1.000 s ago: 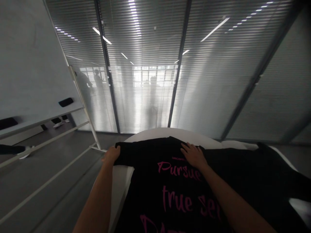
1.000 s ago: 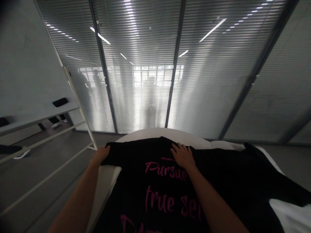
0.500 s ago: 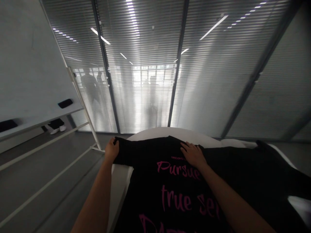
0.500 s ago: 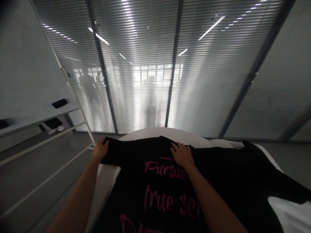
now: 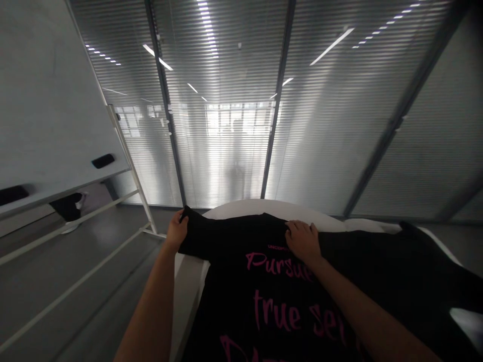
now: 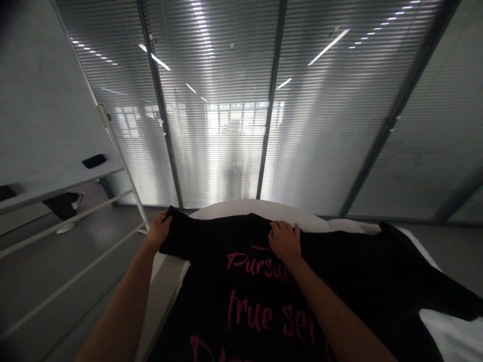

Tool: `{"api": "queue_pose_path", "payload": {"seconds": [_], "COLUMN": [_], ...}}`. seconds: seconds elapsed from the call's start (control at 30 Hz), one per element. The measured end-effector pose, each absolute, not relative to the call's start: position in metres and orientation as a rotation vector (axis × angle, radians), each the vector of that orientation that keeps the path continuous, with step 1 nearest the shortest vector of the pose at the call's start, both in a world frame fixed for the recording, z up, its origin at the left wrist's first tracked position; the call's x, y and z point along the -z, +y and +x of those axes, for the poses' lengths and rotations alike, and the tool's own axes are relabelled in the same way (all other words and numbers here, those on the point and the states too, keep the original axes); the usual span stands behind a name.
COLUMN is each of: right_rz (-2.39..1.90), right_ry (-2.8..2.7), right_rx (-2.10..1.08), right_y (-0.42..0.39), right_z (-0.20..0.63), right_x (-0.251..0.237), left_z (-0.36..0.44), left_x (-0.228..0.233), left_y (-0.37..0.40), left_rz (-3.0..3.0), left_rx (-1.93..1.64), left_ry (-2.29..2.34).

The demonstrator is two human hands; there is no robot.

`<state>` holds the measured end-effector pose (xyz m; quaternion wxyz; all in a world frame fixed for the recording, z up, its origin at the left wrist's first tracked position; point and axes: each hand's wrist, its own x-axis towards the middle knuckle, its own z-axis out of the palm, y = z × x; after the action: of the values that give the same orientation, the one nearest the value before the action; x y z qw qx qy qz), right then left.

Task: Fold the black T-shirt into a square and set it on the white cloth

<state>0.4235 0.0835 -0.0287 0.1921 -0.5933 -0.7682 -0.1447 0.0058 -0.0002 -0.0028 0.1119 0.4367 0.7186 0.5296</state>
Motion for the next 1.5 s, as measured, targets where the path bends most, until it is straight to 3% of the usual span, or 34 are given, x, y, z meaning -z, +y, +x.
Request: {"api": "queue_pose_path", "payload": {"seconds": [0.17, 0.37, 0.53, 0.67, 0.87, 1.0, 1.1, 1.3, 1.5], "right_rz": [-1.439, -1.168, -1.05, -1.191, -1.238, -1.311, -1.251, -1.168, -1.094], "right_ry": [-2.343, -2.417, -2.458, -2.575, -2.694, -2.415, -2.08, -1.734, -1.74], "right_rx": [0.117, -0.303, -0.664, -0.773, -0.465, -0.424, -0.618, -1.383, -1.668], "right_y": [0.073, 0.064, 0.09, 0.103, 0.092, 0.094, 0.096, 0.08, 0.076], "right_z": [0.354, 0.242, 0.195, 0.195, 0.213, 0.218, 0.229, 0.263, 0.261], "right_x": [0.002, 0.0, -0.008, -0.004, 0.024, 0.022, 0.011, -0.011, -0.033], "left_z": [0.005, 0.008, 0.015, 0.015, 0.004, 0.003, 0.009, 0.03, 0.059], "left_x": [0.01, 0.009, -0.007, -0.016, -0.003, -0.002, -0.011, -0.031, -0.052], "left_y": [0.005, 0.003, -0.002, -0.002, -0.001, -0.002, -0.002, -0.005, -0.008], "left_rz": [1.359, 1.413, 1.537, 1.592, 1.586, 1.563, 1.572, 1.538, 1.785], "left_rx": [-1.613, -1.55, -1.524, -1.514, -1.317, -1.293, -1.412, -1.472, -1.329], "left_ry": [1.911, 1.89, 1.73, 1.783, 2.077, 2.093, 2.017, 1.892, 1.762]}}
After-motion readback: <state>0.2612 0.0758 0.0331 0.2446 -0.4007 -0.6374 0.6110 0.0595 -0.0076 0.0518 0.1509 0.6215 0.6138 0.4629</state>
